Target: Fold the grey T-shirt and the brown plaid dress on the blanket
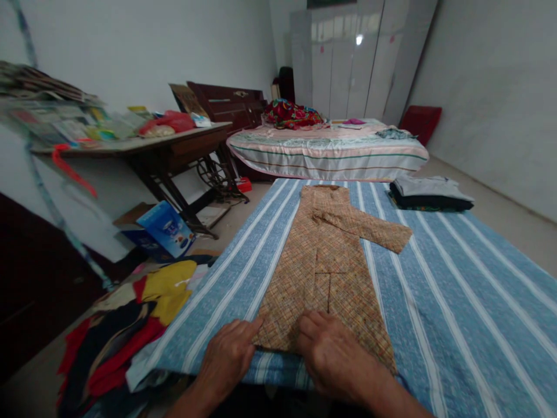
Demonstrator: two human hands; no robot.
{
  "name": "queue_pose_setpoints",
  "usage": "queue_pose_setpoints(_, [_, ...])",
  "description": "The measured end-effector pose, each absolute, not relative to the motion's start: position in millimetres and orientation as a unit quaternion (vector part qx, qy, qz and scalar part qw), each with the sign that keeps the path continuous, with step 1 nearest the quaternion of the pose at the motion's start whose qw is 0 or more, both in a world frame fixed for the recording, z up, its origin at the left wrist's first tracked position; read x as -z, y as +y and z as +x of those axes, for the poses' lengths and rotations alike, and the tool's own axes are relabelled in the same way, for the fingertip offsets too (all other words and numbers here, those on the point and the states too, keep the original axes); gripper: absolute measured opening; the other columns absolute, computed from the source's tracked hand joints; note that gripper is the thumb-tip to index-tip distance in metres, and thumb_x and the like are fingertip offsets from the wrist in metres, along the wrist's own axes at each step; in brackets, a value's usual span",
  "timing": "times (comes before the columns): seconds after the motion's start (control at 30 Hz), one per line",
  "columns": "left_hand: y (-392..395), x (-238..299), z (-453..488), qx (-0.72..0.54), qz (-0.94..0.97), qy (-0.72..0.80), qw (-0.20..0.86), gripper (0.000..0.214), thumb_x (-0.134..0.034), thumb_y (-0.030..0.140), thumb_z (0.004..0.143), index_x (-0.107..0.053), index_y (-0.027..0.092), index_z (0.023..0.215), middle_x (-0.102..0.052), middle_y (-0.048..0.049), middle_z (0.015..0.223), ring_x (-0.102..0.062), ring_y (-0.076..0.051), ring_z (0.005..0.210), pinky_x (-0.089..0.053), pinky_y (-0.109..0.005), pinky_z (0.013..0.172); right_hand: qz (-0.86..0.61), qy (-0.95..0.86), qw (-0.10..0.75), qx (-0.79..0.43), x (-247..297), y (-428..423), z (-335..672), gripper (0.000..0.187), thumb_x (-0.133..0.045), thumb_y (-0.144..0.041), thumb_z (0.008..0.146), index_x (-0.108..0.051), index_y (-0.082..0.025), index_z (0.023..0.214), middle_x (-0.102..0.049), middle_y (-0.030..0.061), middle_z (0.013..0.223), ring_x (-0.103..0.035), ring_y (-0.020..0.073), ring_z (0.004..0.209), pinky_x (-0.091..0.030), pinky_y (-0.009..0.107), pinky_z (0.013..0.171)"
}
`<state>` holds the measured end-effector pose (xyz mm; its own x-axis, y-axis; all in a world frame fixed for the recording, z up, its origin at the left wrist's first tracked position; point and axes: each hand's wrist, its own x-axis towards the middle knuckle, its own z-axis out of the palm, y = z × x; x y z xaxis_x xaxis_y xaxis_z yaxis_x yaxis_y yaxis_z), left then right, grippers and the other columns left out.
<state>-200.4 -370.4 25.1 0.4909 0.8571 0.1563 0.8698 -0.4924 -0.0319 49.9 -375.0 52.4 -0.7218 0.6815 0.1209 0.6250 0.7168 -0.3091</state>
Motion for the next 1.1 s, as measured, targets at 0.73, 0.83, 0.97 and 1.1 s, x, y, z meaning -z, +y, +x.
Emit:
queue_pose_setpoints(0.73, [-373, -40, -209, -0.016, -0.887, -0.46, 0.019, 0.03, -0.04, 0.006, 0.081, -0.062, 0.018, 0.097, -0.068, -0.0038, 0.073, -0.064, -0.021, 0.07, -0.05, -0.033, 0.065, -0.368, -0.913, 0.098, -0.147, -44, -378, 54, 0.006, -0.053, -0.022, 0.085, -0.055, -0.019, 0.089, -0.058, 0.0062, 0.102, -0.052, 0.0215, 0.097, -0.04, 0.037, 0.086])
queue_pose_setpoints(0.83, [-374, -53, -207, -0.061, -0.879, -0.472, -0.035, 0.026, -0.041, 0.01, 0.083, -0.063, 0.019, 0.093, -0.068, -0.0047, 0.076, -0.064, -0.021, 0.073, -0.049, -0.033, 0.067, -0.378, -0.904, 0.107, -0.17, -49, -380, 58, 0.007, -0.05, -0.023, 0.088, -0.056, -0.019, 0.088, -0.058, 0.0057, 0.099, -0.053, 0.0203, 0.095, -0.042, 0.035, 0.084])
queue_pose_setpoints(0.97, [-371, -71, -208, -0.094, -0.865, -0.484, -0.09, 0.019, -0.044, 0.022, 0.087, -0.063, 0.019, 0.089, -0.068, -0.0051, 0.08, -0.064, -0.022, 0.077, -0.048, -0.034, 0.071, -0.399, -0.884, 0.139, -0.199, -51, -381, 73, 0.012, -0.048, -0.024, 0.09, -0.056, -0.018, 0.084, -0.058, 0.0068, 0.094, -0.054, 0.0188, 0.088, -0.044, 0.033, 0.08])
queue_pose_setpoints(1.1, [-361, -81, -204, -0.039, -0.871, -0.48, -0.096, 0.023, -0.042, 0.027, 0.089, -0.062, 0.02, 0.081, -0.065, -0.0036, 0.078, -0.061, -0.019, 0.076, -0.047, -0.031, 0.071, -0.407, -0.868, 0.182, -0.218, -48, -380, 88, 0.017, -0.042, -0.022, 0.093, -0.056, -0.019, 0.083, -0.058, 0.0055, 0.084, -0.055, 0.0172, 0.081, -0.044, 0.031, 0.073])
